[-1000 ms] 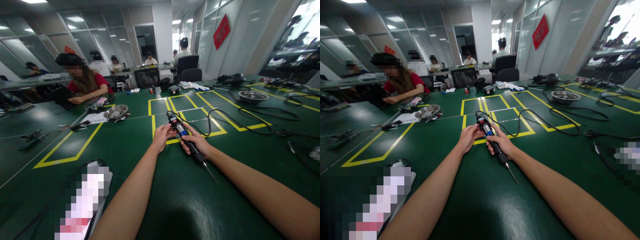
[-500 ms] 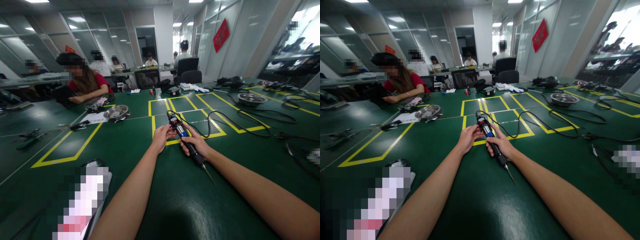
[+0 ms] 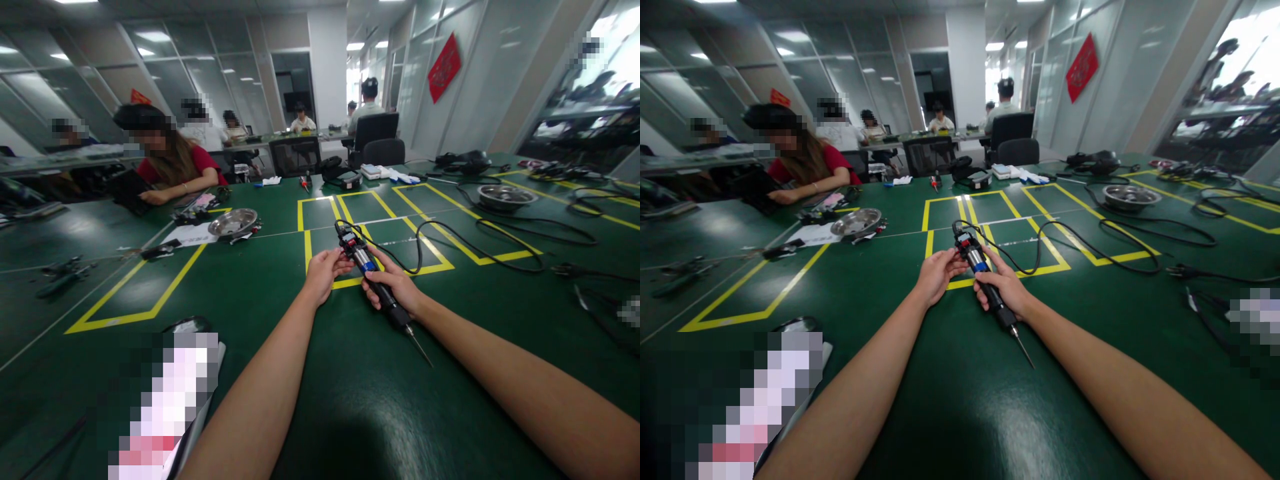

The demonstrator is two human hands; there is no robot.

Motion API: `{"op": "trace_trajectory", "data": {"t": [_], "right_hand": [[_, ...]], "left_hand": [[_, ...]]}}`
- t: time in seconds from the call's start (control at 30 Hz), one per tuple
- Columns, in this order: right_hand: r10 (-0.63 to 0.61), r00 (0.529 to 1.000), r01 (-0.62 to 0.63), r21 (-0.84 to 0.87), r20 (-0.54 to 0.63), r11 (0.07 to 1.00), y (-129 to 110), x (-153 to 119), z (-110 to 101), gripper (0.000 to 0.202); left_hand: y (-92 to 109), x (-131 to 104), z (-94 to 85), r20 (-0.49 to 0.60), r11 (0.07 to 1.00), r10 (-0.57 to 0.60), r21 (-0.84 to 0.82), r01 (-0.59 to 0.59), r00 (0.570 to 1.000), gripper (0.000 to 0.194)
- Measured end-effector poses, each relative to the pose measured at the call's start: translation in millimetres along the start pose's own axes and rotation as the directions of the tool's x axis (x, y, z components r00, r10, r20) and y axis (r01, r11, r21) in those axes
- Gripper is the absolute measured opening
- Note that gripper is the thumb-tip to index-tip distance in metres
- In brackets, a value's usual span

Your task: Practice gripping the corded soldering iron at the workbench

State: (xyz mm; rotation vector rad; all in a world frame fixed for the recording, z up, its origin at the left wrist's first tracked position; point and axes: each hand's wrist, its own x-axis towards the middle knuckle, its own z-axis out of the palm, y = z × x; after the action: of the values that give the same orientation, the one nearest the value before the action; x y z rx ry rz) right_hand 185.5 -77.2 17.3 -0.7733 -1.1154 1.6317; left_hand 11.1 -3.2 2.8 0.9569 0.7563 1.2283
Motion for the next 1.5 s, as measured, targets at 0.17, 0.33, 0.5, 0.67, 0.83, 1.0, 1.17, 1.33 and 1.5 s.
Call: {"op": "trace_trajectory", "data": {"t": [0.17, 0.33, 0.5, 0.67, 0.83, 1.0, 1.17, 1.33, 1.5], "right_hand": [[-0.002, 1.0, 0.002, 0.001, 0.004, 1.0, -0.3, 0.0, 0.1, 0.095], [-0.007, 1.0, 0.008, -0.015, 0.016, 1.0, -0.1, 0.2, -1.2, 0.095], [-0.003, 1.0, 0.003, -0.015, 0.017, 1.0, -1.7, -0.6, -0.4, 0.094], [-0.001, 1.0, 0.001, -0.015, 0.01, 1.0, -1.9, -0.4, -0.2, 0.094], [-0.002, 1.0, 0.002, -0.014, 0.006, 1.0, -1.6, -0.3, 0.7, 0.095], [-0.002, 1.0, 0.002, -0.013, 0.002, 1.0, -3.4, -0.8, 1.8, 0.094], [0.0, 1.0, 0.0, -0.012, 0.01, 1.0, -2.6, -0.6, 0.8, 0.093], [0.003, 1.0, -0.003, -0.003, 0.008, 1.0, -2.5, -0.5, 0.3, 0.094], [0.003, 1.0, -0.003, -0.001, 0.016, 1.0, -3.1, -0.7, 0.1, 0.095]], "left_hand": [[0.8, 0.4, 0.1, 0.0, 1.0, -0.01, -0.026, 0.01, 1.0, 0.021], [2.6, 0.2, 0.4, 0.018, 1.0, -0.021, -0.012, 0.021, 1.0, 0.022], [3.6, -1.1, 1.3, 0.023, 1.0, -0.021, -0.016, 0.021, 1.0, 0.022], [2.1, -0.2, 0.2, 0.02, 1.0, -0.021, -0.019, 0.021, 1.0, 0.024], [1.2, 0.3, -1.2, 0.029, 0.999, -0.021, -0.031, 0.022, 0.999, 0.023], [2.6, -0.8, -1.4, 0.045, 0.999, -0.028, -0.043, 0.029, 0.999, 0.021], [3.1, -1.0, -1.3, 0.049, 0.998, -0.015, -0.061, 0.018, 0.999, 0.022], [1.4, -0.8, -2.1, 0.059, 0.999, -0.009, -0.04, 0.011, 0.998, 0.019], [1.6, -0.5, -2.6, 0.062, 0.998, -0.017, -0.053, 0.021, 0.998, 0.018]]}}
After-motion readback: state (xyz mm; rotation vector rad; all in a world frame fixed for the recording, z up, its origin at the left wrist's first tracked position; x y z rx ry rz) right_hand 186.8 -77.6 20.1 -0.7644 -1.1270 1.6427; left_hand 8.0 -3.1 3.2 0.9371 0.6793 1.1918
